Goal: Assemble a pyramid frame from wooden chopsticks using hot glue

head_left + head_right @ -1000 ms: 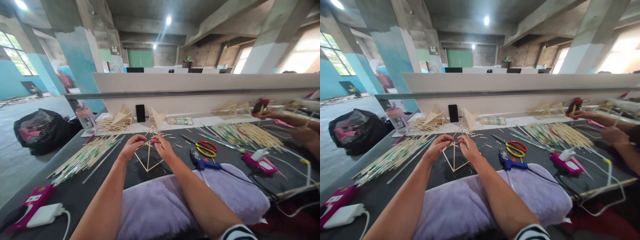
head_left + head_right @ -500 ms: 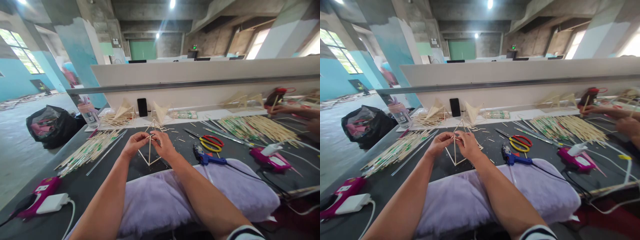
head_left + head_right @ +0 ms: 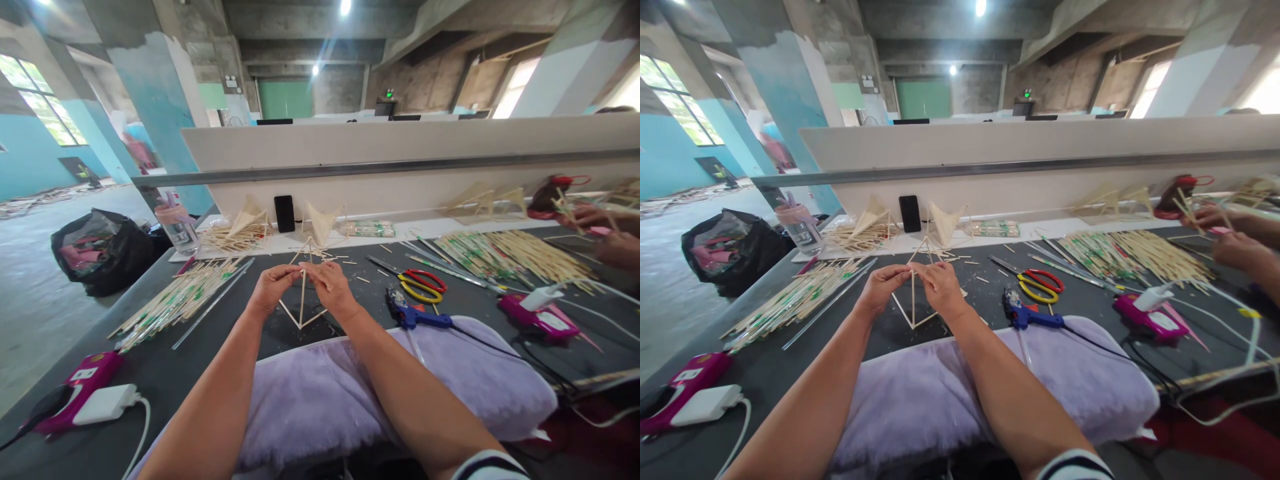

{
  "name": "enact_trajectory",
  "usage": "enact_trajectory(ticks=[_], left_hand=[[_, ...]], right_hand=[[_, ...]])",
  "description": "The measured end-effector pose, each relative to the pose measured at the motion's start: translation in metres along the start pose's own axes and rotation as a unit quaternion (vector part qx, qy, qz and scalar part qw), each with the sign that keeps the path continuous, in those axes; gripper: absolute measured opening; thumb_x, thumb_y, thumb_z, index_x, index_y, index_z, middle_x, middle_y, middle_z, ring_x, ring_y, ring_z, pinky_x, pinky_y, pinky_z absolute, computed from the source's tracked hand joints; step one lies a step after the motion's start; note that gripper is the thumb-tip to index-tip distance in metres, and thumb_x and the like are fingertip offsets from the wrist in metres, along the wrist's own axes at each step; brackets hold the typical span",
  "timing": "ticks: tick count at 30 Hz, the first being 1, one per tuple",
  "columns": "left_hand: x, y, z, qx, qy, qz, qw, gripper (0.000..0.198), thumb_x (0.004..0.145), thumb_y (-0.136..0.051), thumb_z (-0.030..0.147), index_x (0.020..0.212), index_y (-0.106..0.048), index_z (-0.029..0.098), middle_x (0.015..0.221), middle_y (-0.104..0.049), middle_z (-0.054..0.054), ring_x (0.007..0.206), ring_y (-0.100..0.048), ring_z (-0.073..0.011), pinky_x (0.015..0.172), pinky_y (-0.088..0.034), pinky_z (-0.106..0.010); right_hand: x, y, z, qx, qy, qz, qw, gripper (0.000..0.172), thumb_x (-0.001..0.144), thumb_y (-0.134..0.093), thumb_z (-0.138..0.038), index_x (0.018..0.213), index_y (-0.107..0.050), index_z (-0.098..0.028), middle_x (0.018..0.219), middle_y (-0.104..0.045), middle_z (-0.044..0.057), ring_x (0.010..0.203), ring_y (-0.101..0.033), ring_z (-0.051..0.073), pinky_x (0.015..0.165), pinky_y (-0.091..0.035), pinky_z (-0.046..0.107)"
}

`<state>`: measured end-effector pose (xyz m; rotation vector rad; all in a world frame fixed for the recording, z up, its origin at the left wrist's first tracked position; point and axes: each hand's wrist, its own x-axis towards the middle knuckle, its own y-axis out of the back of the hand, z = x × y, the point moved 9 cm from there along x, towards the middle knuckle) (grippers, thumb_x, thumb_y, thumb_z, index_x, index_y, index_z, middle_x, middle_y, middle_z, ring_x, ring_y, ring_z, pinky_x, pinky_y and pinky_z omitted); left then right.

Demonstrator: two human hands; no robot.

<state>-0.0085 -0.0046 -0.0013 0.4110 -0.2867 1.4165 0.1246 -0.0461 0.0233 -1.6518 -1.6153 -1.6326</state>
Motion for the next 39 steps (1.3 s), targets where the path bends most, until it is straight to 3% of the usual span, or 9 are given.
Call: enact_trajectory(ticks=[7,15,24,39], left_hand=[[-0.001,0.001,0.003,0.026,-0.008,0.012,1.000,0.022,0.071,-0.069,0.035,0.085,-0.074,0.019,0.088,-0.071,-0.005,0.086,-0.063,-0.0202,0.081,-0.047,-0.031],[-0.003,-0.006,0.009,0.031,-0.021,-0.013,0.999,0.023,0.071,-0.069,0.032,0.090,-0.073,0.020,0.089,-0.071,-0.004,0.086,-0.062,-0.0190,0.080,-0.046,-0.029],[-0.005,-0.015,0.021,0.079,-0.034,-0.007,0.996,0.020,0.074,-0.065,0.035,0.083,-0.073,0.019,0.083,-0.069,-0.003,0.082,-0.061,-0.0187,0.078,-0.045,-0.028],[-0.005,-0.017,0.019,0.111,-0.033,-0.006,0.993,0.021,0.075,-0.064,0.035,0.086,-0.072,0.019,0.083,-0.069,-0.003,0.080,-0.060,-0.0182,0.076,-0.044,-0.028]], right_hand=[[-0.001,-0.002,0.007,0.012,-0.017,-0.014,1.000,0.046,0.088,-0.041,-0.010,0.126,-0.052,-0.033,0.098,-0.068,0.002,0.087,-0.062,0.014,0.094,-0.035,0.037],[-0.003,0.001,0.005,0.017,0.007,0.012,1.000,0.052,0.085,-0.041,-0.005,0.127,-0.050,-0.035,0.103,-0.068,0.000,0.091,-0.062,0.014,0.092,-0.036,0.036],[-0.002,0.003,0.009,0.016,-0.014,0.020,1.000,0.042,0.088,-0.040,-0.011,0.124,-0.053,-0.029,0.097,-0.069,0.002,0.087,-0.062,0.015,0.089,-0.039,0.035],[0.001,0.012,0.014,0.072,-0.063,0.060,0.994,0.028,0.090,-0.045,-0.022,0.108,-0.064,-0.029,0.088,-0.071,0.002,0.086,-0.064,0.016,0.085,-0.044,0.033]])
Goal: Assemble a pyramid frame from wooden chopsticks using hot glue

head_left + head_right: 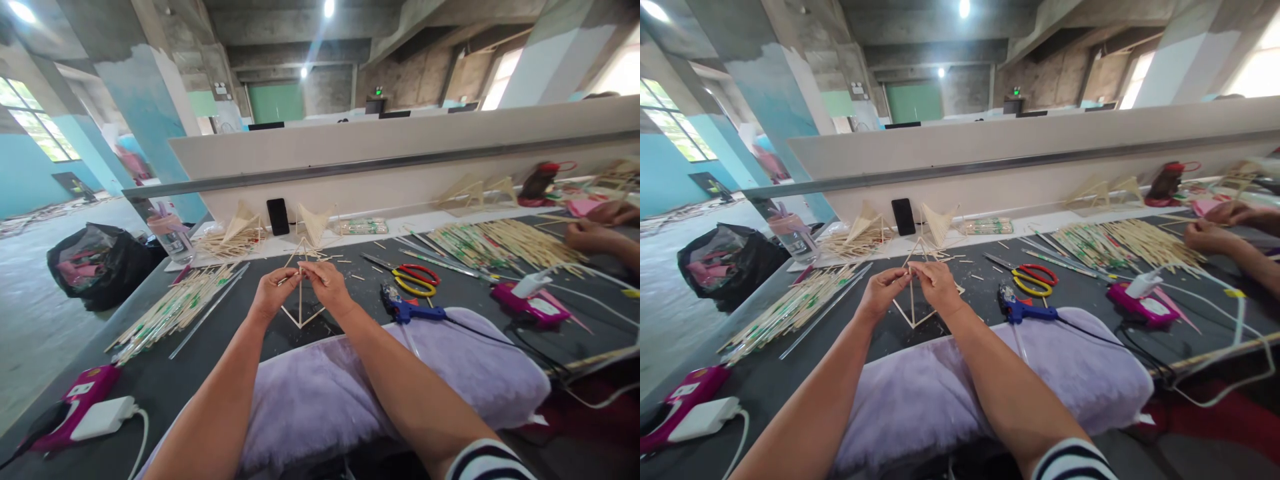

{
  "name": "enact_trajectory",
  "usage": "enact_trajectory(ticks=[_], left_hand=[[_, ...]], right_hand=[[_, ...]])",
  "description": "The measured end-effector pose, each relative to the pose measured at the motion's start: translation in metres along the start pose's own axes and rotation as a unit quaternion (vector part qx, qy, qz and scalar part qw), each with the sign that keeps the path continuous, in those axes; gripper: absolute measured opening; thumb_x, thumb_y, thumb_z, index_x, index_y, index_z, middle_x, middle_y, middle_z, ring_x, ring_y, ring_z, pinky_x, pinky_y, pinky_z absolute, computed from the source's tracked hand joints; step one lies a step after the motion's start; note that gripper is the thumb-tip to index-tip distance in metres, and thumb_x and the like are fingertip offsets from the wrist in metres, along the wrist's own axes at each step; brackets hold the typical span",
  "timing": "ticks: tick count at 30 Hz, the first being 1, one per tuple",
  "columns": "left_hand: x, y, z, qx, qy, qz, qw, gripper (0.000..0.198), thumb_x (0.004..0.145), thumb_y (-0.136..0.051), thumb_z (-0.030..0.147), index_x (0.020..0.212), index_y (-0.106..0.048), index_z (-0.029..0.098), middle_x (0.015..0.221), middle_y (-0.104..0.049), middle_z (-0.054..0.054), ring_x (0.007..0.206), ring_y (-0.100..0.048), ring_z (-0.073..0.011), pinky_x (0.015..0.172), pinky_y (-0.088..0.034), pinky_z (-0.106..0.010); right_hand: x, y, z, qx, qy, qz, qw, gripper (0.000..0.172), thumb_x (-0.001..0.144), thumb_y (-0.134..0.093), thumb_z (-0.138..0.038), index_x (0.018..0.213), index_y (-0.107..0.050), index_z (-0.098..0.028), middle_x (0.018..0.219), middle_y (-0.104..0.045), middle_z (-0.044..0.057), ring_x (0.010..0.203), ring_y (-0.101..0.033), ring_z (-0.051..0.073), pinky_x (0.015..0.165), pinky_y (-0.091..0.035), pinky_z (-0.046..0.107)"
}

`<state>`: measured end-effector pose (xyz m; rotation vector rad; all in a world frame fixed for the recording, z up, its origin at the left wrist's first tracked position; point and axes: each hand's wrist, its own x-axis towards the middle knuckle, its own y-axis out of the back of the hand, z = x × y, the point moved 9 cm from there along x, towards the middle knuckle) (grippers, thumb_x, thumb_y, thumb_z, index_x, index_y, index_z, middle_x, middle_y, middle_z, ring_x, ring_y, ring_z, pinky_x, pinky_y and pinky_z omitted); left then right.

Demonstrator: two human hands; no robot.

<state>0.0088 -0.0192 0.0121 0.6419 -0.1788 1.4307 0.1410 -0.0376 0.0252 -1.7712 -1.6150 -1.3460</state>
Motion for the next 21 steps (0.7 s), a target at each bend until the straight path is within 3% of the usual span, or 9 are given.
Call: enact_trajectory(ticks=[8,15,21], left_hand=[[0.001,-0.004,0.006,0.019,-0.003,-0.006,1.000,0.020,0.075,-0.064,0.035,0.082,-0.072,0.019,0.081,-0.068,-0.002,0.079,-0.059,-0.0178,0.075,-0.044,-0.027],[0.001,-0.005,0.009,0.026,-0.004,-0.005,1.000,0.019,0.074,-0.064,0.036,0.077,-0.071,0.019,0.075,-0.066,-0.001,0.073,-0.058,-0.0166,0.070,-0.043,-0.026],[0.001,-0.008,0.012,0.033,-0.015,-0.016,0.999,0.019,0.076,-0.063,0.036,0.075,-0.071,0.018,0.073,-0.065,0.000,0.071,-0.056,-0.0157,0.069,-0.043,-0.025]], right_hand=[[-0.001,-0.001,0.015,0.038,-0.054,0.018,0.998,0.025,0.087,-0.048,-0.024,0.104,-0.066,-0.027,0.092,-0.070,0.003,0.085,-0.064,0.016,0.083,-0.049,0.032],[0.000,0.002,0.013,0.048,-0.058,0.020,0.997,0.022,0.086,-0.050,-0.024,0.100,-0.068,-0.026,0.092,-0.070,0.003,0.087,-0.064,0.016,0.082,-0.049,0.029],[0.001,0.004,0.017,0.092,-0.110,0.039,0.989,0.015,0.082,-0.057,-0.028,0.090,-0.070,-0.025,0.088,-0.070,0.002,0.084,-0.064,0.017,0.079,-0.049,0.030]])
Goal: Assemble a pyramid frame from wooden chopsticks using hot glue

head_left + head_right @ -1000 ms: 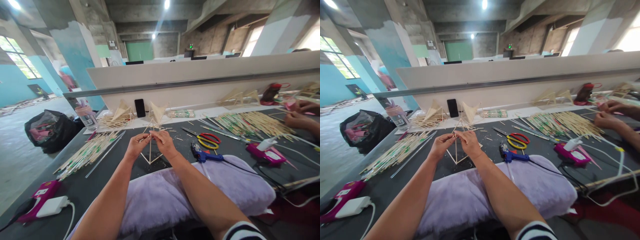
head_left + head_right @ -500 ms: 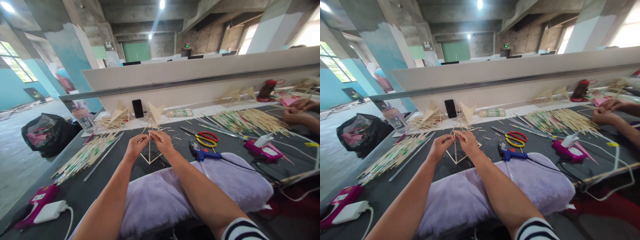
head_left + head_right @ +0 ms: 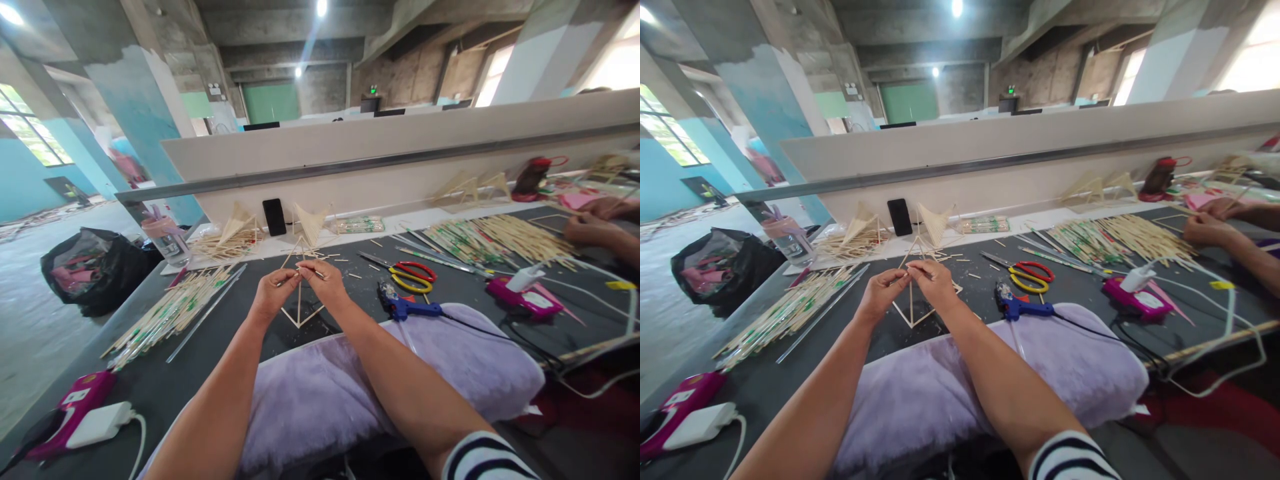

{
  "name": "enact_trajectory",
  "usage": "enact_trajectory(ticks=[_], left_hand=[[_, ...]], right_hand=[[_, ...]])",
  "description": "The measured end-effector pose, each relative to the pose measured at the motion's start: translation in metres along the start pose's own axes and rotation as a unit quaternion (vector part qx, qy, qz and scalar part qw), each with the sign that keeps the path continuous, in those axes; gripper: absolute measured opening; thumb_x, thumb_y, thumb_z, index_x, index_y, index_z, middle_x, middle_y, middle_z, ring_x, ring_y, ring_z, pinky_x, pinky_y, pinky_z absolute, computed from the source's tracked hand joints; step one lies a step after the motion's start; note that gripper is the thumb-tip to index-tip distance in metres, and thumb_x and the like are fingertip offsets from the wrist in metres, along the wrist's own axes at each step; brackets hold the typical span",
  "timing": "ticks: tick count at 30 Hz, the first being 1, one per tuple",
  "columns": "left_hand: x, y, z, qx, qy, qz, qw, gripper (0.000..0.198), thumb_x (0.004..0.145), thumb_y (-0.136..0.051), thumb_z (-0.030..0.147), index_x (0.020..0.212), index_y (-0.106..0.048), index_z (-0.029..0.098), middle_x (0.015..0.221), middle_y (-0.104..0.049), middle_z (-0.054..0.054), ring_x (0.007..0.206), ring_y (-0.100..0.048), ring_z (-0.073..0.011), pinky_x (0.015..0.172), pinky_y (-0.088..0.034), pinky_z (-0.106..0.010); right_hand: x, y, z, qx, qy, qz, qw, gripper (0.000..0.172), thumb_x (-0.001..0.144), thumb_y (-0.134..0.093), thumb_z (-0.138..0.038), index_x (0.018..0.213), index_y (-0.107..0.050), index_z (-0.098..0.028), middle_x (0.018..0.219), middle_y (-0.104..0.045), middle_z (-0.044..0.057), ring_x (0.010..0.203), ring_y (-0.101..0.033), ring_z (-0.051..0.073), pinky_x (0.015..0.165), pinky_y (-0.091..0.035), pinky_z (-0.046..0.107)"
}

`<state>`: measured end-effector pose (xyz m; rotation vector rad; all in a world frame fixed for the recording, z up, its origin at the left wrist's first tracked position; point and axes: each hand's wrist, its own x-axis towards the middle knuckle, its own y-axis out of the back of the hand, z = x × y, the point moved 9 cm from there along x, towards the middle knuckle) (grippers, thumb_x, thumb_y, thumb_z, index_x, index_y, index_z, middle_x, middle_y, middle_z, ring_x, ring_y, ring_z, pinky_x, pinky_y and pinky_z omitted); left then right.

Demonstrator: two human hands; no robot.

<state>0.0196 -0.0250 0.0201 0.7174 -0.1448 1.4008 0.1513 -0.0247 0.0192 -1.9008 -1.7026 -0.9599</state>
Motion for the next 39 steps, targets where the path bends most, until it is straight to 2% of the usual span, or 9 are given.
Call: enact_trajectory(ticks=[5,11,16,26,32,39], left_hand=[[0.002,0.000,0.000,0.005,-0.005,-0.002,1.000,0.018,0.075,-0.064,0.035,0.076,-0.072,0.019,0.074,-0.067,-0.001,0.072,-0.058,-0.0166,0.069,-0.044,-0.026],[0.004,0.000,-0.005,0.013,-0.015,-0.009,1.000,0.023,0.080,-0.058,0.034,0.089,-0.071,0.019,0.088,-0.070,-0.004,0.083,-0.062,-0.0189,0.079,-0.046,-0.028],[0.004,-0.002,-0.002,0.032,-0.035,-0.007,0.999,0.025,0.084,-0.052,0.034,0.092,-0.069,0.017,0.090,-0.070,-0.004,0.086,-0.062,-0.0176,0.082,-0.046,-0.028],[0.007,0.000,0.001,0.073,-0.052,0.060,0.994,0.021,0.083,-0.053,0.030,0.087,-0.069,0.018,0.085,-0.070,-0.003,0.080,-0.064,-0.0155,0.075,-0.050,-0.026],[0.006,0.007,-0.003,0.120,-0.056,0.112,0.985,0.018,0.081,-0.058,0.030,0.087,-0.072,0.021,0.091,-0.072,-0.005,0.091,-0.063,-0.0195,0.087,-0.047,-0.034],[-0.002,0.003,0.010,0.128,-0.087,0.119,0.981,0.021,0.085,-0.053,0.028,0.096,-0.070,0.022,0.096,-0.071,-0.004,0.090,-0.065,-0.0166,0.084,-0.051,-0.031]], right_hand=[[0.003,0.000,0.005,0.026,-0.034,0.011,0.999,0.009,0.077,-0.062,-0.026,0.081,-0.070,-0.024,0.080,-0.069,0.001,0.078,-0.063,0.017,0.074,-0.049,0.029],[0.006,0.001,0.004,0.049,-0.030,0.009,0.998,0.007,0.076,-0.062,-0.026,0.076,-0.068,-0.021,0.074,-0.066,0.001,0.073,-0.061,0.016,0.071,-0.047,0.028],[0.007,0.001,0.005,0.056,-0.019,0.010,0.998,0.005,0.076,-0.062,-0.024,0.074,-0.066,-0.020,0.071,-0.063,0.000,0.069,-0.057,0.013,0.067,-0.045,0.025],[0.006,0.006,-0.001,0.045,0.022,0.026,0.998,0.003,0.076,-0.064,-0.022,0.077,-0.067,-0.021,0.077,-0.062,0.001,0.073,-0.057,0.014,0.068,-0.045,0.026],[0.006,0.007,0.000,0.043,0.019,0.032,0.998,0.005,0.076,-0.063,-0.024,0.076,-0.067,-0.021,0.078,-0.063,0.002,0.077,-0.059,0.015,0.072,-0.047,0.027],[0.004,0.006,0.002,0.048,0.019,0.031,0.998,0.005,0.076,-0.063,-0.024,0.078,-0.066,-0.021,0.078,-0.063,0.001,0.073,-0.058,0.014,0.069,-0.047,0.027]])
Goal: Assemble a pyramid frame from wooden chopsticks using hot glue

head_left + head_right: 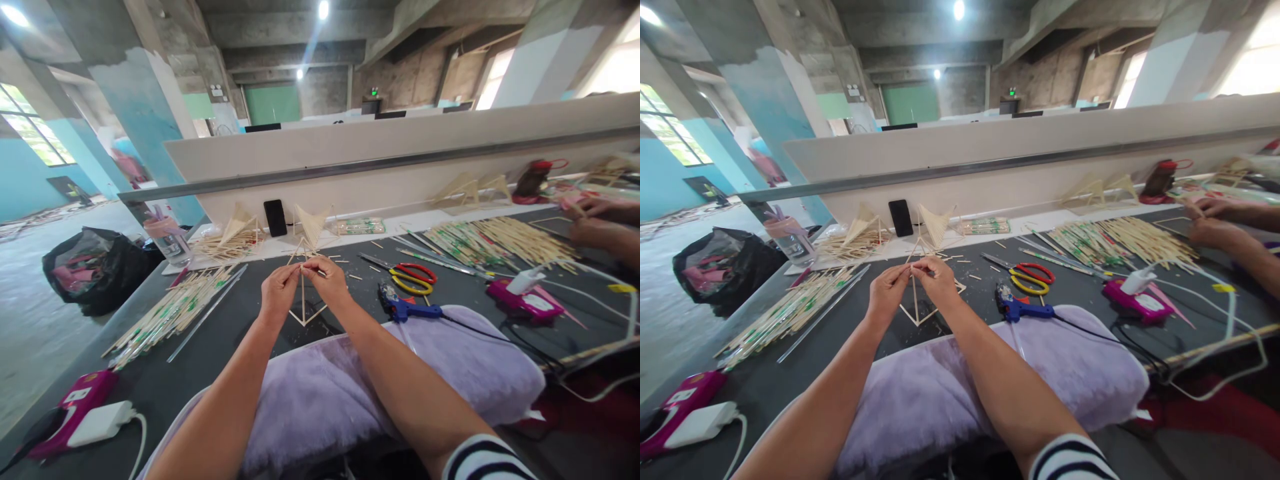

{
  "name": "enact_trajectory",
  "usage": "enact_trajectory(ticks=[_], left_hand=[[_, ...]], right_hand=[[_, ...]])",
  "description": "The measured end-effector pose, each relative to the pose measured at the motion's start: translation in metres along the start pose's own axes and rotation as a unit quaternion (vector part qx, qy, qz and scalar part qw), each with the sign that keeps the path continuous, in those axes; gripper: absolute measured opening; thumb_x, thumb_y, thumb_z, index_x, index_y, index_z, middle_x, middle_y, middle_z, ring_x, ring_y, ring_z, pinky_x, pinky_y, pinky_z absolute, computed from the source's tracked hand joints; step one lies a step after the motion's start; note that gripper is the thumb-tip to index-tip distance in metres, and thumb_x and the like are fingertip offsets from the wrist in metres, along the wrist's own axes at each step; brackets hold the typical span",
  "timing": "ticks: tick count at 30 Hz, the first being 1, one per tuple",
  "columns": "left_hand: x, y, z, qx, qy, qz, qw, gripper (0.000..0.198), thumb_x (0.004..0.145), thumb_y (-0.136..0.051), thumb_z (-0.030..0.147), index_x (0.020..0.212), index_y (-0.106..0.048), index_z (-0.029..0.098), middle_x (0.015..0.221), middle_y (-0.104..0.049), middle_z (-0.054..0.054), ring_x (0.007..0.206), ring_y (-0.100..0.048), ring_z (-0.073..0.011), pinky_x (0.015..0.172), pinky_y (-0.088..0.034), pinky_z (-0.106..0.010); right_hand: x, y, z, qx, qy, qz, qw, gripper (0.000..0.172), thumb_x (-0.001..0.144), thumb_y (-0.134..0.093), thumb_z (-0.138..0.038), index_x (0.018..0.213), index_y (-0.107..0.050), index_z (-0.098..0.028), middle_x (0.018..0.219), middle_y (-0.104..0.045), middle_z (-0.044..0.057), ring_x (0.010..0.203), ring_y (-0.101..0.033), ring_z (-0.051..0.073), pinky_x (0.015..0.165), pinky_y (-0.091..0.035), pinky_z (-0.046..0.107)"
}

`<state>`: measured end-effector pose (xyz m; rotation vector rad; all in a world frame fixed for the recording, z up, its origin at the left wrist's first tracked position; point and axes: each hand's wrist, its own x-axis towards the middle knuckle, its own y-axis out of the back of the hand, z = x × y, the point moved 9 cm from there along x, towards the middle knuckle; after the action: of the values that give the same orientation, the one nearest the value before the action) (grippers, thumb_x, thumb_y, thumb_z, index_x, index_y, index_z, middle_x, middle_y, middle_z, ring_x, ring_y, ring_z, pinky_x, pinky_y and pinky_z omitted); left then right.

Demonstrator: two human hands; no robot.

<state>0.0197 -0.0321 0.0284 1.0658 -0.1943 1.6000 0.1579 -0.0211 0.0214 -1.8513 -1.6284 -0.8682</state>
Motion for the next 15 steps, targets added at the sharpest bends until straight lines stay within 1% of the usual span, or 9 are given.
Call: enact_trajectory(ticks=[6,11,15], left_hand=[[-0.008,-0.003,-0.009,-0.025,0.041,-0.001,0.999,0.025,0.085,-0.052,0.029,0.103,-0.067,0.021,0.099,-0.069,-0.005,0.087,-0.066,-0.0168,0.081,-0.053,-0.031],[-0.011,-0.004,-0.009,-0.053,0.057,-0.002,0.997,0.027,0.086,-0.051,0.032,0.104,-0.066,0.020,0.101,-0.068,-0.006,0.086,-0.066,-0.0170,0.078,-0.054,-0.029],[-0.012,-0.005,-0.010,-0.057,0.075,-0.002,0.996,0.027,0.085,-0.052,0.034,0.103,-0.066,0.019,0.097,-0.069,-0.006,0.081,-0.066,-0.0168,0.076,-0.054,-0.029]], right_hand=[[0.000,0.000,-0.001,-0.001,-0.011,-0.007,1.000,0.005,0.076,-0.063,-0.024,0.078,-0.066,-0.021,0.077,-0.063,0.001,0.069,-0.056,0.013,0.067,-0.046,0.026],[-0.001,-0.002,0.003,0.008,-0.033,-0.010,0.999,0.005,0.076,-0.062,-0.025,0.078,-0.066,-0.021,0.077,-0.062,0.001,0.068,-0.057,0.014,0.065,-0.047,0.026],[0.000,-0.002,0.004,0.007,-0.034,-0.014,0.999,0.005,0.075,-0.062,-0.024,0.078,-0.066,-0.021,0.077,-0.063,0.002,0.070,-0.058,0.014,0.067,-0.048,0.027]])
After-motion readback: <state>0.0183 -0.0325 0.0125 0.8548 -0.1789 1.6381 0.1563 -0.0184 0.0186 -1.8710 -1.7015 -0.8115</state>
